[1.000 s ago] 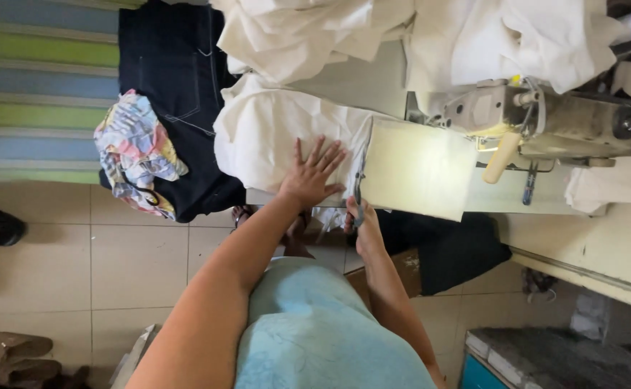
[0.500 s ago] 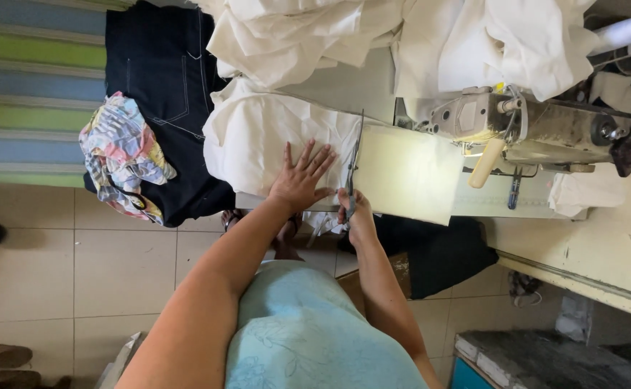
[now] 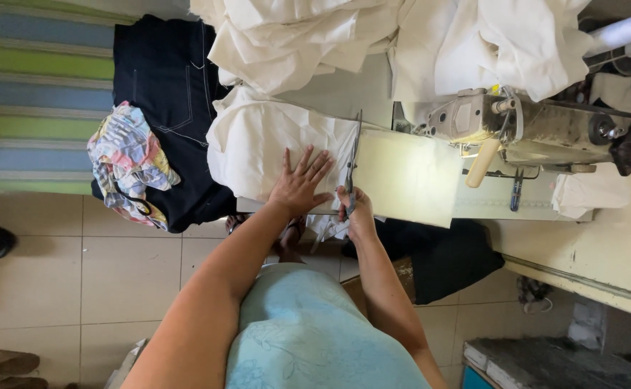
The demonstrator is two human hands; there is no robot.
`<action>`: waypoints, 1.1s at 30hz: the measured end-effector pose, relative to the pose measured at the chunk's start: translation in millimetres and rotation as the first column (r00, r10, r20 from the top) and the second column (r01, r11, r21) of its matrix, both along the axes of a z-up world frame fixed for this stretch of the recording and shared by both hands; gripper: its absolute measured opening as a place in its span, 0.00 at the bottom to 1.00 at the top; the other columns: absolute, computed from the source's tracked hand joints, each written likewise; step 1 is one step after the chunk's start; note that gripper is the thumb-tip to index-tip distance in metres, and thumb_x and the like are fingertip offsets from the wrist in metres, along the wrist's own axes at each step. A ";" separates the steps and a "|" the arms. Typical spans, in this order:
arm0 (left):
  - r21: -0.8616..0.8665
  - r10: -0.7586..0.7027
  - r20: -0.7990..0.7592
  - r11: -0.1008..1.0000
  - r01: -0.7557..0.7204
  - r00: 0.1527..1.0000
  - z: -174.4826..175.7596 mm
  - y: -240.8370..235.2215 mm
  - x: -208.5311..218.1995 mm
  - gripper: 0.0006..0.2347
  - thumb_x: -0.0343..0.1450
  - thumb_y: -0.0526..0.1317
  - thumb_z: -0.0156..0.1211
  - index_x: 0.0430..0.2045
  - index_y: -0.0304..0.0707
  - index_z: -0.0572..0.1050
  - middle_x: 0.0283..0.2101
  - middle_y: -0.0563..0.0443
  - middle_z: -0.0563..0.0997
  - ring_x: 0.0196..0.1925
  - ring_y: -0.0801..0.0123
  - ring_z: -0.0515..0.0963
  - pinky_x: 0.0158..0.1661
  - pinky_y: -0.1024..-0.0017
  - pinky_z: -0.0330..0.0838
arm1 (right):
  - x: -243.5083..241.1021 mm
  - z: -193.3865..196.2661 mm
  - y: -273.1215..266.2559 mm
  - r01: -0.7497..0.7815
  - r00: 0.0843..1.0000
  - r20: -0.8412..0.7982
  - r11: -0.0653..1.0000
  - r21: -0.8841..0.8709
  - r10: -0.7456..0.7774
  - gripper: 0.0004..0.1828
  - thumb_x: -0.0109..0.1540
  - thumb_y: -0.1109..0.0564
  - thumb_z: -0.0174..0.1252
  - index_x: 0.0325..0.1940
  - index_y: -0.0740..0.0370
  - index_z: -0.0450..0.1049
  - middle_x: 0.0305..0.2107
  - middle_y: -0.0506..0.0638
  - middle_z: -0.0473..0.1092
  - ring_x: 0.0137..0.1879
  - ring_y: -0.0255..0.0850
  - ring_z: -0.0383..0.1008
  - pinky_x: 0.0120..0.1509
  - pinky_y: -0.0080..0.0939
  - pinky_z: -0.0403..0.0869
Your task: Measuring, folding, and cutting white fabric into specific sizes using scissors on a workbench.
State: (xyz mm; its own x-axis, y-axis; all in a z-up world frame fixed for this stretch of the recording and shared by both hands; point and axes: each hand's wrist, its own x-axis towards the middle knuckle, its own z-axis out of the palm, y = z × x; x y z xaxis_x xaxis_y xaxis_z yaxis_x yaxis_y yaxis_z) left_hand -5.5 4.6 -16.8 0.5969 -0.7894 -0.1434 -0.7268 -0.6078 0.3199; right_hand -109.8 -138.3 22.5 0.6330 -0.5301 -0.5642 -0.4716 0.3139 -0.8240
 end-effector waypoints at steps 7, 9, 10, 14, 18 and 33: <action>-0.030 0.015 0.001 0.999 -0.015 1.000 3.9 2.9 -2.4 0.39 0.71 0.71 0.40 0.76 0.57 0.44 0.80 0.61 0.40 0.81 0.54 0.32 0.71 0.29 0.28 | 2.7 8.6 6.2 0.016 1.000 0.013 1.000 0.019 -0.016 0.25 0.59 0.42 0.73 0.23 0.56 0.67 0.10 0.51 0.63 0.13 0.38 0.67 0.15 0.33 0.67; -0.032 0.022 -0.003 0.999 -0.022 1.000 0.6 1.8 -5.3 0.39 0.72 0.71 0.39 0.76 0.57 0.44 0.80 0.61 0.40 0.81 0.54 0.32 0.71 0.28 0.29 | 7.7 8.8 4.3 0.017 1.000 0.004 0.999 0.040 -0.017 0.26 0.59 0.39 0.72 0.24 0.57 0.67 0.10 0.51 0.63 0.14 0.38 0.67 0.16 0.33 0.68; -0.061 0.030 0.020 0.998 -0.029 0.999 -2.6 3.0 -7.5 0.39 0.71 0.70 0.42 0.76 0.57 0.45 0.80 0.61 0.41 0.81 0.54 0.33 0.70 0.28 0.29 | 10.9 6.7 2.0 -0.010 1.000 0.015 0.999 0.033 0.009 0.27 0.60 0.38 0.70 0.24 0.56 0.67 0.11 0.50 0.63 0.14 0.38 0.67 0.17 0.33 0.67; -0.128 0.061 0.074 0.990 -0.051 0.995 -12.7 3.2 -10.9 0.40 0.69 0.70 0.46 0.75 0.59 0.48 0.80 0.62 0.44 0.81 0.55 0.36 0.70 0.27 0.29 | 12.2 5.0 -0.4 -0.005 0.999 0.050 0.999 0.035 0.004 0.25 0.61 0.41 0.70 0.24 0.54 0.65 0.10 0.49 0.62 0.13 0.36 0.66 0.17 0.32 0.68; -0.176 0.073 0.105 0.983 -0.054 0.992 -20.0 10.6 -8.3 0.39 0.69 0.70 0.47 0.75 0.59 0.50 0.80 0.63 0.45 0.81 0.55 0.37 0.69 0.27 0.30 | 4.5 2.1 1.0 0.004 0.998 0.060 1.000 0.022 -0.005 0.25 0.59 0.43 0.73 0.23 0.56 0.66 0.10 0.50 0.63 0.13 0.36 0.66 0.16 0.32 0.68; -0.182 0.598 0.548 0.767 -0.615 0.584 -77.0 79.4 84.3 0.20 0.74 0.53 0.62 0.60 0.54 0.73 0.61 0.48 0.74 0.61 0.55 0.72 0.50 0.53 0.66 | -229.8 -5.0 -217.1 -0.016 0.898 -0.367 0.817 -0.576 -0.242 0.23 0.59 0.42 0.75 0.34 0.62 0.73 0.20 0.56 0.73 0.22 0.44 0.75 0.24 0.42 0.76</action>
